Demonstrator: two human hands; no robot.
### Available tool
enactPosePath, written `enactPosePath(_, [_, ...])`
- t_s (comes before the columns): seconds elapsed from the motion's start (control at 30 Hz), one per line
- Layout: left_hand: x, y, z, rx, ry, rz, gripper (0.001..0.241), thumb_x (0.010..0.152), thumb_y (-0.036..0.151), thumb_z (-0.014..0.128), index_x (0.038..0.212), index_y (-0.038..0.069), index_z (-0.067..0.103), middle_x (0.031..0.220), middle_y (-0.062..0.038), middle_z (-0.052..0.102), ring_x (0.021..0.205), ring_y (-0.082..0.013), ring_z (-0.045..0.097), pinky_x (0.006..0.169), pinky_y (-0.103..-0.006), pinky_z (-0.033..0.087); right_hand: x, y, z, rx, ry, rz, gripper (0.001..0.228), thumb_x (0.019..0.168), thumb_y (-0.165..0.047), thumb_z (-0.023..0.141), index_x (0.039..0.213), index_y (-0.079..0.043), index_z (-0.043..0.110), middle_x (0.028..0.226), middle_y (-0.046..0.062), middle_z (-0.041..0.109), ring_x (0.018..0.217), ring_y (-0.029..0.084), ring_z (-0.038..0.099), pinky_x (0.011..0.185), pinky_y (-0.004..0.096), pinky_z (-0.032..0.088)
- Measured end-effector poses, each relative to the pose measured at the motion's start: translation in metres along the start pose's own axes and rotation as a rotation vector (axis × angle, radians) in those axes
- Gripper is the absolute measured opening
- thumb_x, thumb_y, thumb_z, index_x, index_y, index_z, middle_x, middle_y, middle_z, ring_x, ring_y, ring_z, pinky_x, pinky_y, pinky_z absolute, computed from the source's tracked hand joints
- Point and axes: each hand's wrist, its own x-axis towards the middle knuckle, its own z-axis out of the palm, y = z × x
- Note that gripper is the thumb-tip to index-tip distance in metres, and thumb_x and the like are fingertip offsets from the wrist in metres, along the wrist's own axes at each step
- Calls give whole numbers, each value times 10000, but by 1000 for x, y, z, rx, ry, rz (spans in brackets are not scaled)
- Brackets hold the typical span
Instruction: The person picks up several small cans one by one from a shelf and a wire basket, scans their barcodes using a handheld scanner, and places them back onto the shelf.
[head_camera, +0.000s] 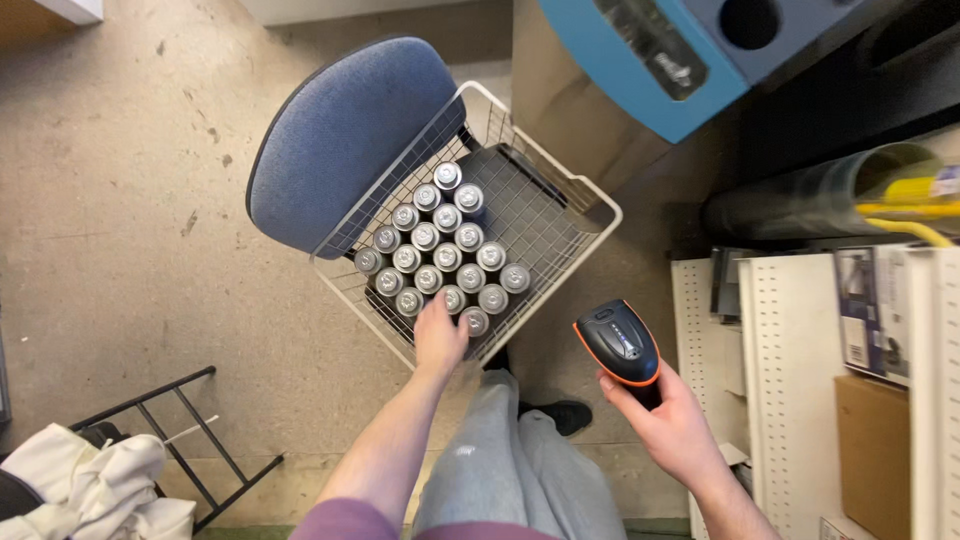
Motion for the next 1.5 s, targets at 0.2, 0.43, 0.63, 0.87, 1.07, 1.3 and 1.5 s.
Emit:
enactPosePath(0.2, [119, 28, -5, 142, 90, 44, 976, 1021, 424, 813, 1783, 83, 306, 1631, -285, 549, 1494, -467, 514, 1273, -586, 393, 62, 16, 36, 2, -38, -43, 345, 936, -199, 890, 1265, -95, 867, 1204, 15, 917, 1140, 106, 768, 1100, 291, 566])
enactPosePath(0.43, [232, 55, 7, 634, 104, 154, 1103, 1005, 652, 787, 1834, 152, 258, 1387, -254, 653, 1278, -415, 610, 1096, -546, 473, 98, 36, 70, 18, -68, -29, 341, 910, -193, 908, 1241, -112, 887, 1203, 0, 965, 1141, 109, 826, 1114, 294, 588])
enactPosePath(0.63, [279, 61, 24, 912, -64, 154, 1090, 1021, 802, 648, 1838, 201, 249, 1513, -277, 667, 1394, -408, 577, 1123, -508, 383, 111, 33, 83, 65, -79, 19, 386, 916, -204, 894, 1292, -117, 871, 1256, -2, 953, 1175, 112, 823, 1134, 298, 591])
enactPosePath(0.87, [284, 64, 12, 984, -89, 214, 1074, 969, 802, 725, 1767, 170, 383, 1501, -216, 610, 1309, -345, 591, 1072, -478, 454, 122, 33, 86, 98, -64, -1, 390, 921, -197, 892, 1303, -118, 866, 1273, -1, 938, 1179, 116, 813, 1123, 301, 588])
enactPosePath(1.07, [292, 62, 17, 1008, -88, 289, 756, 1005, 694, 751, 1515, 163, 575, 1362, -148, 635, 1165, -269, 584, 978, -416, 465, 129, 39, 84, 95, -54, -27, 432, 921, -204, 889, 1344, -125, 847, 1300, -7, 936, 1199, 99, 804, 1147, 297, 577])
enactPosePath(1.3, [280, 38, 11, 532, 106, 490, 894, 868, 544, 944, 1554, 89, 593, 1575, -267, 609, 1424, -433, 576, 1192, -568, 441, 126, 48, 80, 137, 6, -3, 365, 916, -210, 900, 1267, -116, 881, 1216, -4, 958, 1139, 111, 828, 1104, 298, 603])
enactPosePath(1.5, [171, 89, -42, -193, -131, 279, 817, 967, 402, 853, 1622, 77, 488, 1551, -169, 706, 1269, -331, 786, 1025, -467, 637, 102, 61, 59, 186, 64, -13, 358, 908, -224, 911, 1247, -113, 888, 1216, -3, 954, 1140, 114, 829, 1082, 298, 615])
